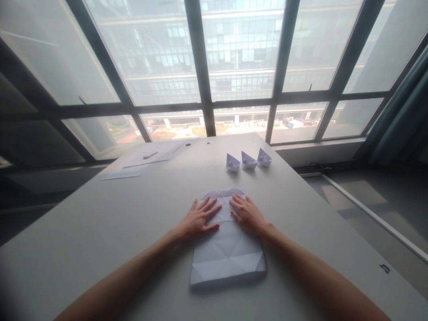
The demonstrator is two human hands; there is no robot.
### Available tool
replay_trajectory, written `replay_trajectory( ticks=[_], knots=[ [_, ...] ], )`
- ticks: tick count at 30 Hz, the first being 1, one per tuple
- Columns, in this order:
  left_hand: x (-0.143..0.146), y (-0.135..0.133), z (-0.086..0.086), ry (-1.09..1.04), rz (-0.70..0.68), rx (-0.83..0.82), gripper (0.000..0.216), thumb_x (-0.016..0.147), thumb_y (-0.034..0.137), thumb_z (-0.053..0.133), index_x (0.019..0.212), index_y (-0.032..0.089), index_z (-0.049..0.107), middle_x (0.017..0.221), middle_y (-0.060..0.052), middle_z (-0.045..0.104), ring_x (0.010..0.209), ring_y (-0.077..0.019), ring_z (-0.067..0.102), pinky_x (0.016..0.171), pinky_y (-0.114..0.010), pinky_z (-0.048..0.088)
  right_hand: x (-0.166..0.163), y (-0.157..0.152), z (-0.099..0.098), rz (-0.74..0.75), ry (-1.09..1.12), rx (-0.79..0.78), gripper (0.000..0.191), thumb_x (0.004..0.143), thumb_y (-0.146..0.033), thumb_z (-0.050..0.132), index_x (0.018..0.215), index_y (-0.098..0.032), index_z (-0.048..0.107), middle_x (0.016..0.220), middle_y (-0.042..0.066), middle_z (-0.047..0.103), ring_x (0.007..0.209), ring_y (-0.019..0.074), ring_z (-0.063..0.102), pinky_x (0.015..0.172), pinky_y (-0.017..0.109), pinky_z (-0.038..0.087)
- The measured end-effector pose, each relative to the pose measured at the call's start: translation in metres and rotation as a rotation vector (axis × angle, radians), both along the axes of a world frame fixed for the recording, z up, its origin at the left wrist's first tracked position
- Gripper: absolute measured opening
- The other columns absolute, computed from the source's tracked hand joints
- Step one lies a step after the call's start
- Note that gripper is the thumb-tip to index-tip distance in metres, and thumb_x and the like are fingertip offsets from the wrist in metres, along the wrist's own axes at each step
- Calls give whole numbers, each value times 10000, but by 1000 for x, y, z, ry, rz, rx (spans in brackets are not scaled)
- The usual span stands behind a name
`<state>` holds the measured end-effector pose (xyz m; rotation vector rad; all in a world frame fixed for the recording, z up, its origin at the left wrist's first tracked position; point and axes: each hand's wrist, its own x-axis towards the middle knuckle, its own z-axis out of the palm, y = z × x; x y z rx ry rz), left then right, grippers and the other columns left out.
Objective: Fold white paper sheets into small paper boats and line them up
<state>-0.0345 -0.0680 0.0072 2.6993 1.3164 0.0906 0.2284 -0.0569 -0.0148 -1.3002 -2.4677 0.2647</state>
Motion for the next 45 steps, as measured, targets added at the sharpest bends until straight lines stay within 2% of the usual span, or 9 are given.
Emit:
replay_trajectory(
  ticks=[3,8,40,45],
  knots=[
    [-1,1,-2,-18,-20,20,733,934,715,404,1556,341,302,1647,-55,200,1515,-337,146,1208,-579,36,0,0,0,-6,0,-3,503,989,-342,454,1473,-210,463,1559,113,398,1467,245,319,1205,487,227],
    [-1,2,-2,-51,-30,16,740,934,689,448,1555,307,323,1647,-58,198,1507,-339,181,1224,-496,164,0,0,0,-7,-2,4,503,990,-345,448,1475,-212,460,1559,109,401,1466,243,321,1206,480,227],
    [0,1,-3,-53,-28,28,729,936,686,448,1550,307,340,1643,-64,214,1502,-352,192,1219,-516,181,0,0,1,-7,4,7,499,984,-327,470,1468,-209,472,1552,118,408,1462,249,329,1204,495,236],
    [-2,3,-2,-43,-43,16,766,928,690,465,1574,339,251,1648,-58,197,1507,-355,171,1216,-527,181,0,1,0,-10,4,3,499,983,-333,465,1466,-212,473,1551,117,409,1462,253,331,1200,501,240]
  ],
)
